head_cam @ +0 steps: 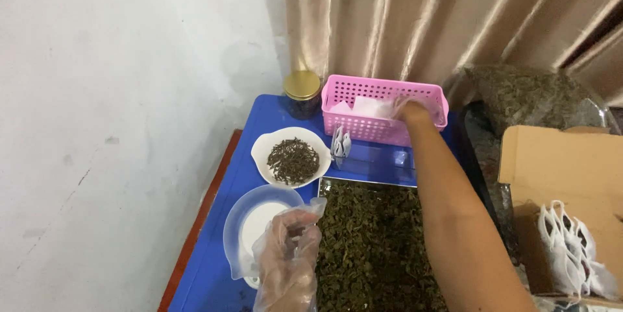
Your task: Manually filling small tea bags with loose tea leaves from a tray and organizing them into a box.
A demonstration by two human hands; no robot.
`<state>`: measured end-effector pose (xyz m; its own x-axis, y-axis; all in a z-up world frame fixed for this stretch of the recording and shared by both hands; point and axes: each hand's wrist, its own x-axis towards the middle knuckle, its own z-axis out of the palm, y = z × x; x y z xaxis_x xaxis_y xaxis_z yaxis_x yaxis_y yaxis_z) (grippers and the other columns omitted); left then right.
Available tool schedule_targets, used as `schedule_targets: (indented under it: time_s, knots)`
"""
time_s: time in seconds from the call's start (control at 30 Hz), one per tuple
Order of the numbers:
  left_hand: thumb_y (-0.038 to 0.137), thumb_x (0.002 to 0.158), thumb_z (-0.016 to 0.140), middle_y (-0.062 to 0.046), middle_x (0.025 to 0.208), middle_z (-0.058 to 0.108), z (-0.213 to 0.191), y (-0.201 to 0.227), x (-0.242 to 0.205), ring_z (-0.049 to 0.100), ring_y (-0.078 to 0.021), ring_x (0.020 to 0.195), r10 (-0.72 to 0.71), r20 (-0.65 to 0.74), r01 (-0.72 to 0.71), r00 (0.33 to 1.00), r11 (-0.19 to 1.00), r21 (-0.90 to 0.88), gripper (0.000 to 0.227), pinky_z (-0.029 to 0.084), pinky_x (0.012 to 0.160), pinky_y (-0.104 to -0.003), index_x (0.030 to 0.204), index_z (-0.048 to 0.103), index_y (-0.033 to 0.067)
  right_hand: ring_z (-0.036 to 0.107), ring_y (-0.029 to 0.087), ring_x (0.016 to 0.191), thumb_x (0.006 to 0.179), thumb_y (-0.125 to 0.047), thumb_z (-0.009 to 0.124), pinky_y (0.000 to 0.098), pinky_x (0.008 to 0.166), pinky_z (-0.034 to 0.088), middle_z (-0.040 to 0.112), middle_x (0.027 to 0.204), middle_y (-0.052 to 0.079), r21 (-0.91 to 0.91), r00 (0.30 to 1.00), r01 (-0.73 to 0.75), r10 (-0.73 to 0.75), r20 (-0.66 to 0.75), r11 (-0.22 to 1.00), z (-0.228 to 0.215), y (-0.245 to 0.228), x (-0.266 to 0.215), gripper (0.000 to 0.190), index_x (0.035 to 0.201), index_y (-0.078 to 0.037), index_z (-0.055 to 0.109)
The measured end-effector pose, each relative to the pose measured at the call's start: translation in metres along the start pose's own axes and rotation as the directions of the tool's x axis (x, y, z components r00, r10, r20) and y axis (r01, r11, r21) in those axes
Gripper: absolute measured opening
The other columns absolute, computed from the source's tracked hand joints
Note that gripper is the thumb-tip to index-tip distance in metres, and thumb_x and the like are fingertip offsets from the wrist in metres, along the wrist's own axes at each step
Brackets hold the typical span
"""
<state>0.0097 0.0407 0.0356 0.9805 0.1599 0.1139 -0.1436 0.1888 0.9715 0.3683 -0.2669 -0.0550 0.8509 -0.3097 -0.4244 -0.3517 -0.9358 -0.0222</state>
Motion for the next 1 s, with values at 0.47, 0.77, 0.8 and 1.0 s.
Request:
schedule_targets:
  time_s: [0.47, 0.77, 0.8, 1.0]
  knots:
    - [0.005, 0.087, 0.062, 0.001, 0.103, 0.079, 0.006, 0.015, 0.007, 0.057, -0.0136, 0.077, -0.248, -0.114, 0.271, 0.962, 0.915, 0.3, 0.025, 0.045, 0.07, -0.03, 0.1, 0.08, 0.0173, 0.064, 0.033, 0.117, 0.097, -0.044, 0.065, 0.0464, 0.094, 0.054, 0.07, 0.125, 0.008, 0.276, 0.989, -0.005, 0.045, -0.138, 0.961, -0.054, -0.009, -0.11, 0.043, 0.124, -0.011, 0.07]
    - [0.046, 0.084, 0.066, -0.001, 0.129, 0.076, 0.007, 0.023, 0.018, 0.069, -0.0179, 0.116, -0.409, -0.152, 0.436, 0.9, 0.852, 0.291, 0.033, 0.055, 0.101, -0.041, 0.107, 0.072, 0.0233, 0.058, 0.033, 0.122, 0.101, -0.055, 0.05, 0.0474, 0.105, 0.044, 0.063, 0.131, 0.012, 0.537, 0.952, 0.047, 0.124, -0.278, 0.842, -0.049, 0.011, -0.079, 0.055, 0.129, -0.009, 0.062]
    - [0.046, 0.084, 0.066, -0.001, 0.129, 0.076, 0.004, 0.023, 0.018, 0.069, -0.0179, 0.116, -0.406, -0.147, 0.432, 0.902, 0.854, 0.289, 0.033, 0.055, 0.101, -0.041, 0.107, 0.072, 0.0233, 0.058, 0.033, 0.122, 0.101, -0.055, 0.05, 0.0474, 0.105, 0.044, 0.063, 0.131, 0.012, 0.537, 0.951, 0.047, 0.127, -0.283, 0.842, -0.042, 0.015, -0.063, 0.055, 0.129, -0.009, 0.062]
    - [0.025, 0.095, 0.057, 0.0, 0.138, 0.067, 0.004, 0.018, 0.016, 0.065, -0.0165, 0.117, -0.499, 0.008, 0.444, 0.867, 0.779, 0.442, 0.021, 0.052, 0.106, -0.044, 0.112, 0.067, 0.024, 0.069, 0.029, 0.073, 0.087, -0.027, 0.058, 0.0455, 0.068, 0.056, 0.069, 0.076, 0.013, 0.625, 0.436, 0.509, 0.449, -0.78, 0.593, -0.024, 0.0, -0.051, 0.022, 0.072, -0.013, 0.067]
